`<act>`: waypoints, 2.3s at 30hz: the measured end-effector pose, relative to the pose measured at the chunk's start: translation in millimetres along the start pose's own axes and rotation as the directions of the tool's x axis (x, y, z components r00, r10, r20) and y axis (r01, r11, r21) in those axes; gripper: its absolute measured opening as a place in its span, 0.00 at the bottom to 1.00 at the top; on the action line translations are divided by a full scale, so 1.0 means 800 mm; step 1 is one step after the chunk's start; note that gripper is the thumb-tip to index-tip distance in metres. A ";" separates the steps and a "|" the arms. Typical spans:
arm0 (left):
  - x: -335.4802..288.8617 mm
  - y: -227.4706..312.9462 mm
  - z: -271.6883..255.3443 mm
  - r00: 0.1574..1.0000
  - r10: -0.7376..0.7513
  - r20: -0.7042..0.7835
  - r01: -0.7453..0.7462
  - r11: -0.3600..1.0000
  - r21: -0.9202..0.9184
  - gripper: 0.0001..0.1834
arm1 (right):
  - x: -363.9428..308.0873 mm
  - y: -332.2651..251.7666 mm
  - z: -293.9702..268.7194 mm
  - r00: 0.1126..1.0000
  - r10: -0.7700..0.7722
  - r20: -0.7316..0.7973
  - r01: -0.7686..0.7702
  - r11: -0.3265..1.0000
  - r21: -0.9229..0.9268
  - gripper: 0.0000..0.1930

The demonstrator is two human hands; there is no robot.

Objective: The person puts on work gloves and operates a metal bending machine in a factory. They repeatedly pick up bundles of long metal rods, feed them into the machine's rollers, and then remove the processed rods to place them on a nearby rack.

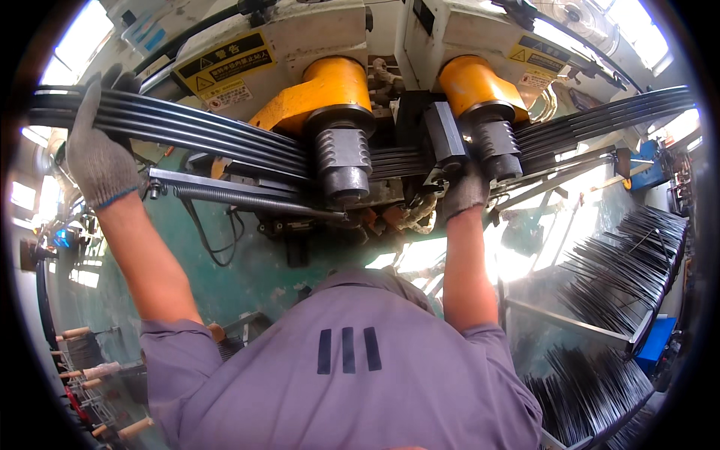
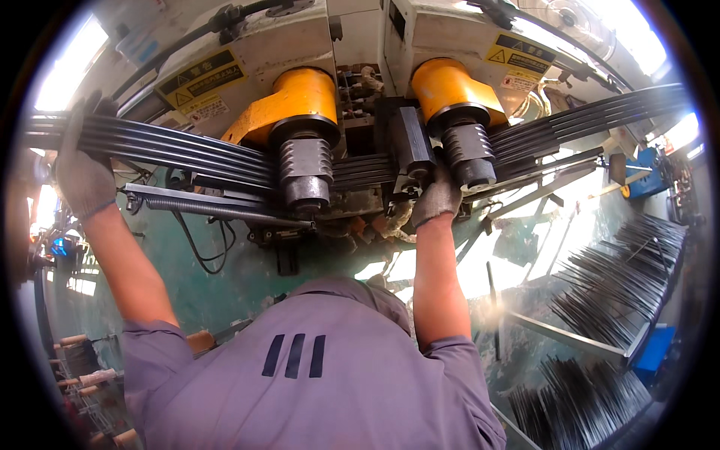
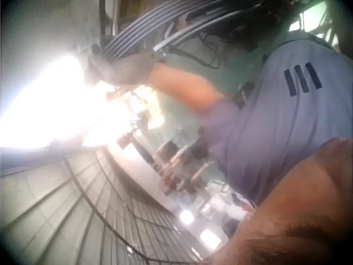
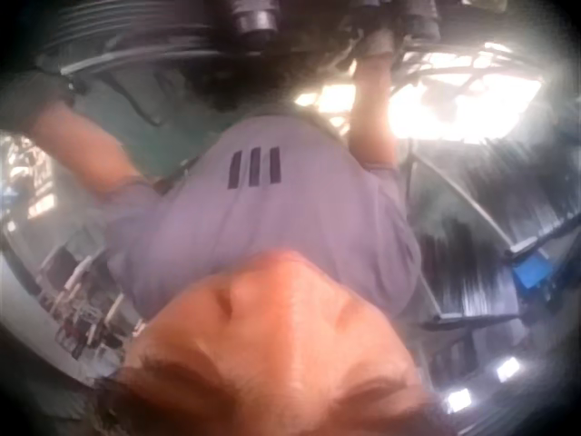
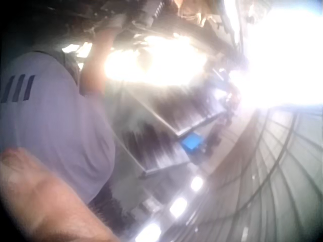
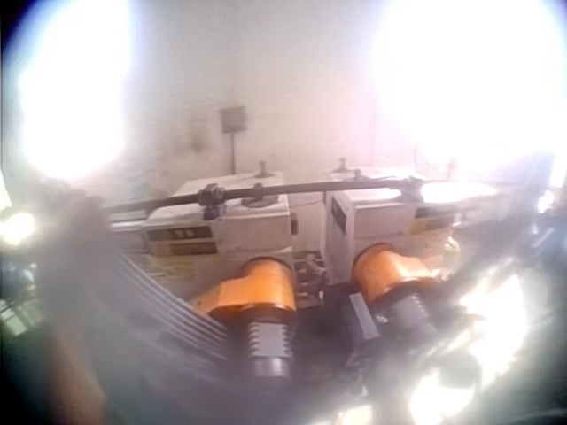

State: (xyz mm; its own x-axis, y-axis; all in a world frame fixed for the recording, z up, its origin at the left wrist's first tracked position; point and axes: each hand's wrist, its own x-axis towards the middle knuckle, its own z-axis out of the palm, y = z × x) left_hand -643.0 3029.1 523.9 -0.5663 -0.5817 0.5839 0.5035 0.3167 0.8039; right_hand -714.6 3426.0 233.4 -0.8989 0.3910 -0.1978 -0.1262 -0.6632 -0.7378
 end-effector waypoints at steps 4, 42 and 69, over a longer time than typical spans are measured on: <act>0.000 0.029 0.035 0.985 0.065 0.159 -0.102 0.966 0.239 0.22 | 0.017 -0.008 0.011 0.997 0.075 -0.029 -0.072 0.994 0.079 0.19; -0.002 0.098 0.161 0.539 0.398 0.742 -0.735 0.652 0.184 0.11 | -0.017 -0.027 0.043 0.999 -0.022 0.043 0.030 0.983 -0.183 0.17; -0.046 0.107 0.145 0.763 0.067 0.643 -0.422 0.805 0.416 0.14 | 0.016 -0.001 -0.005 0.981 -0.059 0.186 0.143 0.864 -0.484 0.15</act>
State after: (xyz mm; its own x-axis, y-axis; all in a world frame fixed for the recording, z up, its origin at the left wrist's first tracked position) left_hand -654.6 3164.4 584.1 -0.8176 0.0590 0.5727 0.3727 0.8125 0.4484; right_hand -724.5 3434.4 229.0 -0.9522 0.3038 -0.0310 -0.0346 -0.2081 -0.9775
